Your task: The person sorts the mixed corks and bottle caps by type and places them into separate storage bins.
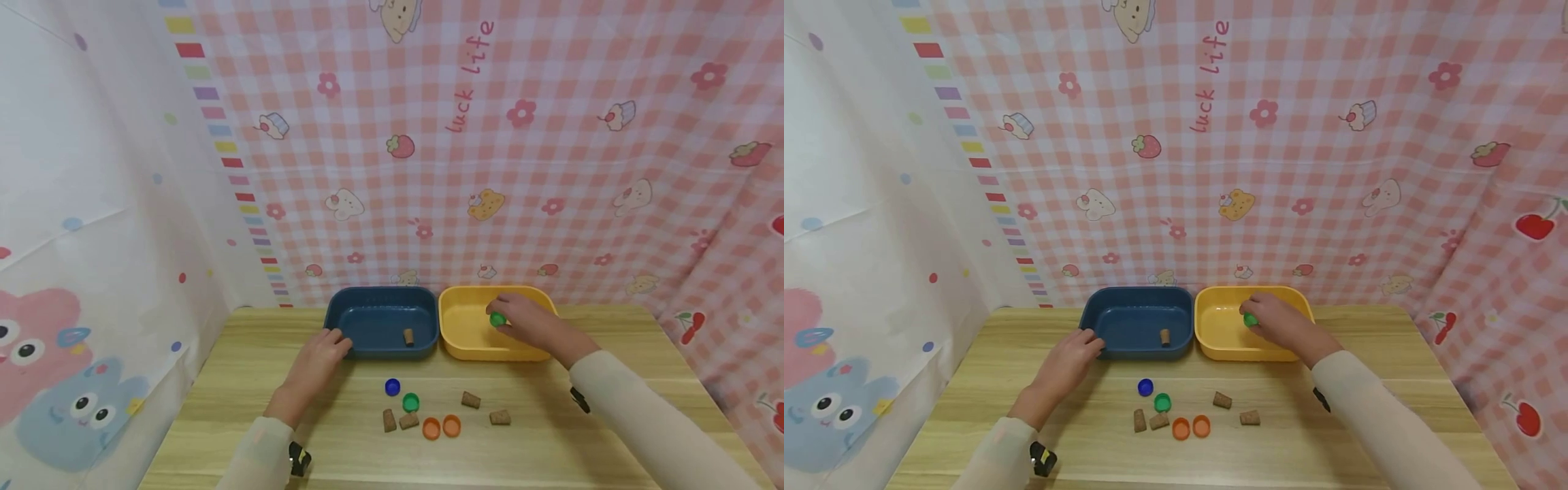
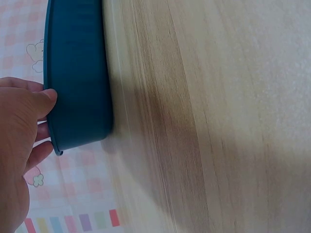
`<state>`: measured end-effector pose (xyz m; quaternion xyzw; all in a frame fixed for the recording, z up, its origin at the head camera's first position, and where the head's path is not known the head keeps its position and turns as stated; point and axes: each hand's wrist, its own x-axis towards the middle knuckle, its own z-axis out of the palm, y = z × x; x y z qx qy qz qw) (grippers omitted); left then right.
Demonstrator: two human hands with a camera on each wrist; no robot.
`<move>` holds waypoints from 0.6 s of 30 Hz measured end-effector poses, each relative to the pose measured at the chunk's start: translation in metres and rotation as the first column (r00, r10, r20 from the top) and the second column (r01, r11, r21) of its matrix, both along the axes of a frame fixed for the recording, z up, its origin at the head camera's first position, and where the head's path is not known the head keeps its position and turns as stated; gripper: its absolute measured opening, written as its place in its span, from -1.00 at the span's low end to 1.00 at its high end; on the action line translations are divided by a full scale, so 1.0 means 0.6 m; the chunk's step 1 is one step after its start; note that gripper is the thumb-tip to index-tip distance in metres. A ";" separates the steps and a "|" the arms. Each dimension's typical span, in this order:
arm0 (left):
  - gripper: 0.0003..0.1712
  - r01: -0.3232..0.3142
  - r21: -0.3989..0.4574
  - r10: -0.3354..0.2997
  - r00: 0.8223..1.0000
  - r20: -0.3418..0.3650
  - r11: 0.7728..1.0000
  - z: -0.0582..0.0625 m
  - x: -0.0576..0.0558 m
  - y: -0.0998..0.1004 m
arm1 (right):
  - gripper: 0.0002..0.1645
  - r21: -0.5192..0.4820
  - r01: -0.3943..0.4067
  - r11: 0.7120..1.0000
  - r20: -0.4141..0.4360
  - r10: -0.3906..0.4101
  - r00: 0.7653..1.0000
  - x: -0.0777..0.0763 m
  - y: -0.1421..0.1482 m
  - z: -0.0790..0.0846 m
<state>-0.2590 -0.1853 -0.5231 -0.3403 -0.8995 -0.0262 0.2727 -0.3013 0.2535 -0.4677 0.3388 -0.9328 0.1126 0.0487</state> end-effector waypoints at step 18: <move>-0.86 0.000 -0.017 0.000 1.000 0.000 1.000 0.003 0.001 0.001 | -0.71 0.103 0.089 0.991 0.118 -0.101 0.988 -0.044 0.003 -0.019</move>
